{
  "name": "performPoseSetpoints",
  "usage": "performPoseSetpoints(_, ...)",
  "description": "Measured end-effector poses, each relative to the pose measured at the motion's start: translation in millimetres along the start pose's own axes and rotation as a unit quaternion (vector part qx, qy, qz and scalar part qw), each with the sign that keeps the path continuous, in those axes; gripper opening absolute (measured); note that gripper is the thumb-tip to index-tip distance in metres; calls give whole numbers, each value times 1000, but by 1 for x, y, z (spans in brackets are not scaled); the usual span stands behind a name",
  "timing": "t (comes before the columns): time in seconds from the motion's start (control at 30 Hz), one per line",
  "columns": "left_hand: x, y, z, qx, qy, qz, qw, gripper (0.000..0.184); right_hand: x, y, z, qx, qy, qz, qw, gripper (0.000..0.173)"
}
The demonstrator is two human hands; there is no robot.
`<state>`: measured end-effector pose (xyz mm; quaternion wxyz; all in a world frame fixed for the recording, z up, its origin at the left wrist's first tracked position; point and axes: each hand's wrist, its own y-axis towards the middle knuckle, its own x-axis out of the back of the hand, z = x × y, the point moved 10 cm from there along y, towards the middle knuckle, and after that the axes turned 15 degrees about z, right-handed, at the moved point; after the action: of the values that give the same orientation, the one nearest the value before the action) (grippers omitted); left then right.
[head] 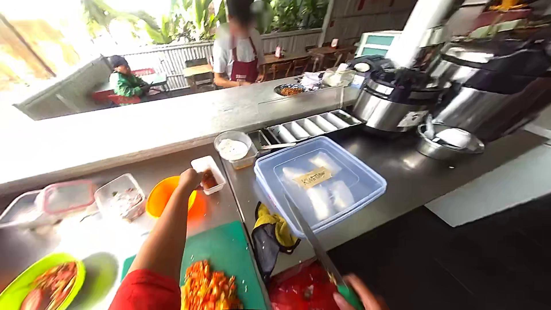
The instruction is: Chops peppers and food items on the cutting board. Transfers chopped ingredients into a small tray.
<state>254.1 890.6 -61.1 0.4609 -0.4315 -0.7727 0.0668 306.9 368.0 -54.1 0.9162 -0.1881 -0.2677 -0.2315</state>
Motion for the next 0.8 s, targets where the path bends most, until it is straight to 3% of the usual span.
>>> performPoseSetpoints(0.07, 6, -43, 1, -27, -33, -6, 999, 42, -4, 21, 14, -6, 5, 22, 1000, 42)
performPoseSetpoints(0.2, 3, -157, 29, -25, -117, 13, 993, 33, -53, 67, 19, -60, 5, 172, 983, 42)
performPoseSetpoints(0.3, -6, -248, 67, 10, -141, -17, 990, 26, -93, 122, 44, -12, -44, 234, 971, 39)
performPoseSetpoints(0.4, -34, -329, 134, 72, -205, -65, 974, 24, -133, 175, 86, 47, -95, 284, 953, 43)
performPoseSetpoints(0.63, -176, -497, 244, 244, -395, -185, 866, 16, -212, 254, 127, 158, -219, 365, 891, 48)
performPoseSetpoints(0.8, -294, -508, 256, 267, -514, -209, 788, 17, -227, 259, 133, 151, -272, 372, 875, 45)
